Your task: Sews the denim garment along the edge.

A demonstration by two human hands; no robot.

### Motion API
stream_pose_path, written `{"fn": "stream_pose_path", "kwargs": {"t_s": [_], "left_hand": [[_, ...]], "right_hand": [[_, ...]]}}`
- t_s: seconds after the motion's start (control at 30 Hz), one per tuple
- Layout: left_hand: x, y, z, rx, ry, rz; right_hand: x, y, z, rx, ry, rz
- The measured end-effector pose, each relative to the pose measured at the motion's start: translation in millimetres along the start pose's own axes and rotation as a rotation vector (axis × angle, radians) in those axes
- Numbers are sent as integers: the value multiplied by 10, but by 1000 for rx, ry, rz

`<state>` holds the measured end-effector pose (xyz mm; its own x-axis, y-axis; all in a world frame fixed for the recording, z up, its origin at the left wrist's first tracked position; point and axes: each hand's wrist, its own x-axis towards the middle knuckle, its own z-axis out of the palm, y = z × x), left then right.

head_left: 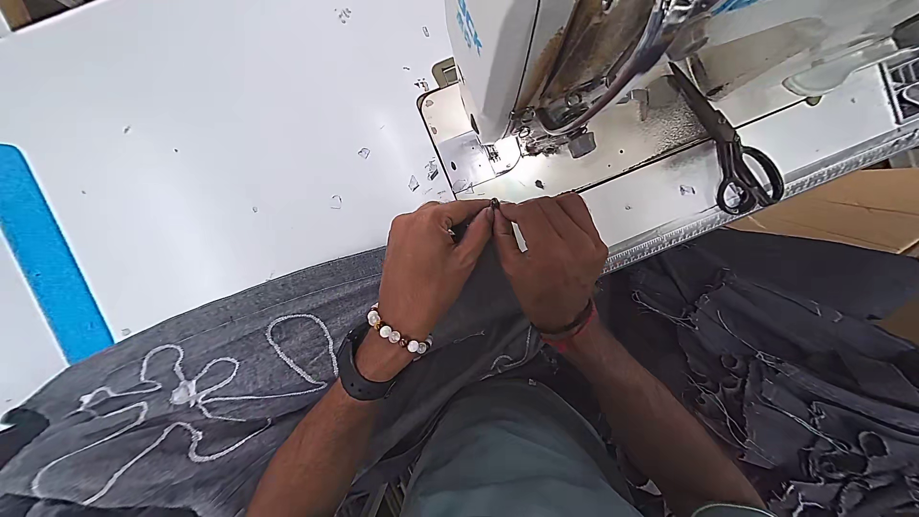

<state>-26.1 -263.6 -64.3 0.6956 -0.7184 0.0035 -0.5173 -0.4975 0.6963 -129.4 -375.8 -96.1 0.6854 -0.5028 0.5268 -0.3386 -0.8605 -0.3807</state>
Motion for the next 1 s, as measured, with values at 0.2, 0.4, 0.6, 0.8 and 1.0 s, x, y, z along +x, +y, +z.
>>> {"fn": "stream_pose_path", "kwargs": {"t_s": [0.2,0.4,0.6,0.8,1.0], "left_hand": [[78,-59,47,6,27,7],[175,-151,-12,-141,-88,-66],[427,-278,156,174,1,251],[384,-381,218,358,122,536],[210,-559,133,457,-38,524]], "right_hand": [[44,-12,-80,-28,-94,-51],[39,52,9,126,-217,215],[22,130,226,-32,-135,83],[-50,78,215,-153,-182,-22],[-184,122,180,-138,-230,-48]]}}
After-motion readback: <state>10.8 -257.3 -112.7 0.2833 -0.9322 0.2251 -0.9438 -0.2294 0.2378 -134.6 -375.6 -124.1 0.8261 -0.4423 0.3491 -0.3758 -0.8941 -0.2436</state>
